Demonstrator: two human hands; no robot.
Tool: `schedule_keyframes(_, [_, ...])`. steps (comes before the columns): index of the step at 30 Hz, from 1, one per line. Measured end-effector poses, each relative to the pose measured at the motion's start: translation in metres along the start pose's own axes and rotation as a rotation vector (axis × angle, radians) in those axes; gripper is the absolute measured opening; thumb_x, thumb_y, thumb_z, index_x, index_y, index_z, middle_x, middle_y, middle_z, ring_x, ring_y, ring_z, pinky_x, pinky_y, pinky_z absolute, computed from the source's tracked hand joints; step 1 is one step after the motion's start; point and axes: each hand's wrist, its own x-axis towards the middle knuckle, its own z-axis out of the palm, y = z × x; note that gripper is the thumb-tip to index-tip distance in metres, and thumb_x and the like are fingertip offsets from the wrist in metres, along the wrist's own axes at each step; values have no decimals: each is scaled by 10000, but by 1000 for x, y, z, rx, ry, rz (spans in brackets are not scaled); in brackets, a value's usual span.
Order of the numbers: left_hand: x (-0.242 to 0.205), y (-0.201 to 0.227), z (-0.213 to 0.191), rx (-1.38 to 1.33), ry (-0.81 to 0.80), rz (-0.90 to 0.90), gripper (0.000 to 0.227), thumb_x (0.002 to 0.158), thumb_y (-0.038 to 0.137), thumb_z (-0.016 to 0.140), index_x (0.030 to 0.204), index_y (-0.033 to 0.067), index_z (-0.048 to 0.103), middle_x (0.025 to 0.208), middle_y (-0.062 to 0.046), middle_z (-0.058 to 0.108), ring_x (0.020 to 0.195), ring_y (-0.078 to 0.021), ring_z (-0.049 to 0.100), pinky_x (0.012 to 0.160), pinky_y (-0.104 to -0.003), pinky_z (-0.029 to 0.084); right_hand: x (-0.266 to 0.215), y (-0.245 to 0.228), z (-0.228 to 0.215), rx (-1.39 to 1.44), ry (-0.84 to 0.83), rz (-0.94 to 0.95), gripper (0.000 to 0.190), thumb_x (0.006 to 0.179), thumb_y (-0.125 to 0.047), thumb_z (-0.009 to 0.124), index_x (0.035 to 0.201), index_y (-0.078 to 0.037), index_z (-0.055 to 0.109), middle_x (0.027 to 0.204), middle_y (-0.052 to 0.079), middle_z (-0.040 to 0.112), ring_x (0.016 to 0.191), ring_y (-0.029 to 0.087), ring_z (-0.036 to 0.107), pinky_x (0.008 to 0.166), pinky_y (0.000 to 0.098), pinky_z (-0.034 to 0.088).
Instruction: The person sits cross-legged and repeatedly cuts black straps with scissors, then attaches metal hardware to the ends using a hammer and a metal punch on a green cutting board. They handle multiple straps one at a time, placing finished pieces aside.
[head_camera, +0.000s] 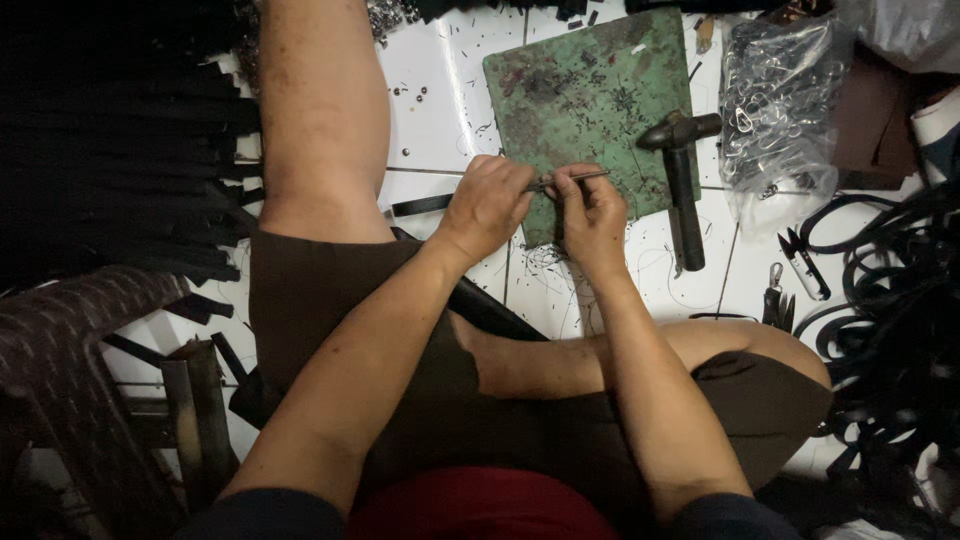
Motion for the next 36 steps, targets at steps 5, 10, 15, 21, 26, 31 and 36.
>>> schedule_keyframes(5, [2, 2, -5, 8, -29, -42, 346, 832, 104, 755, 1115, 114, 557, 823, -80, 653, 855, -292, 693, 883, -422, 510, 1, -6, -1, -166, -15, -113, 93, 1046, -57, 644, 1017, 7, 705, 912, 159, 734, 920, 258, 751, 804, 391, 630])
schedule_keyframes(10, [9, 12, -21, -29, -47, -49, 341, 853, 91, 747, 1115, 114, 531, 821, -103, 665, 867, -307, 698, 886, -423, 514, -1, -17, 0, -243, -19, -159, 108, 1049, -69, 641, 996, -25, 724, 896, 150, 753, 888, 244, 749, 803, 392, 600])
schedule_keyframes(15, [12, 16, -26, -61, -82, -86, 365, 855, 73, 747, 1123, 124, 505, 842, -95, 696, 876, -310, 715, 893, -434, 513, -2, -12, -1, -347, -29, -210, 111, 1044, -109, 658, 978, -72, 739, 907, 108, 773, 913, 278, 758, 817, 385, 574])
schedule_keyframes(21, [13, 17, -35, -143, -131, -120, 460, 852, 59, 741, 1254, 130, 528, 998, -91, 720, 1064, -335, 691, 960, -492, 494, 3, -2, -4, -472, -114, -300, 102, 1043, -126, 667, 986, -77, 736, 918, 125, 758, 894, 381, 734, 794, 458, 566])
schedule_keyframes(26, [36, 60, -83, -393, 14, -69, 288, 994, 91, 661, 1277, 43, 645, 1115, -181, 707, 1117, -420, 661, 985, -528, 520, 3, 5, -6, -627, -191, -372, 78, 1001, -97, 657, 1035, -49, 707, 943, 164, 718, 938, 433, 696, 807, 529, 556])
schedule_keyframes(31, [29, 41, -52, -410, 132, -22, 128, 975, 139, 720, 1097, 118, 754, 1017, -76, 711, 947, -351, 688, 842, -453, 572, 2, 13, -5, -764, -235, -396, 133, 954, -31, 620, 1058, -52, 702, 959, 160, 681, 953, 425, 685, 821, 519, 560])
schedule_keyframes(36, [27, 41, -53, -355, 136, 18, 134, 981, 38, 688, 1107, 46, 734, 978, -137, 726, 922, -373, 726, 791, -461, 605, 15, -23, -53, -803, -135, -311, 328, 977, -251, 799, 1217, -51, 698, 1031, 219, 696, 1036, 465, 668, 915, 547, 528])
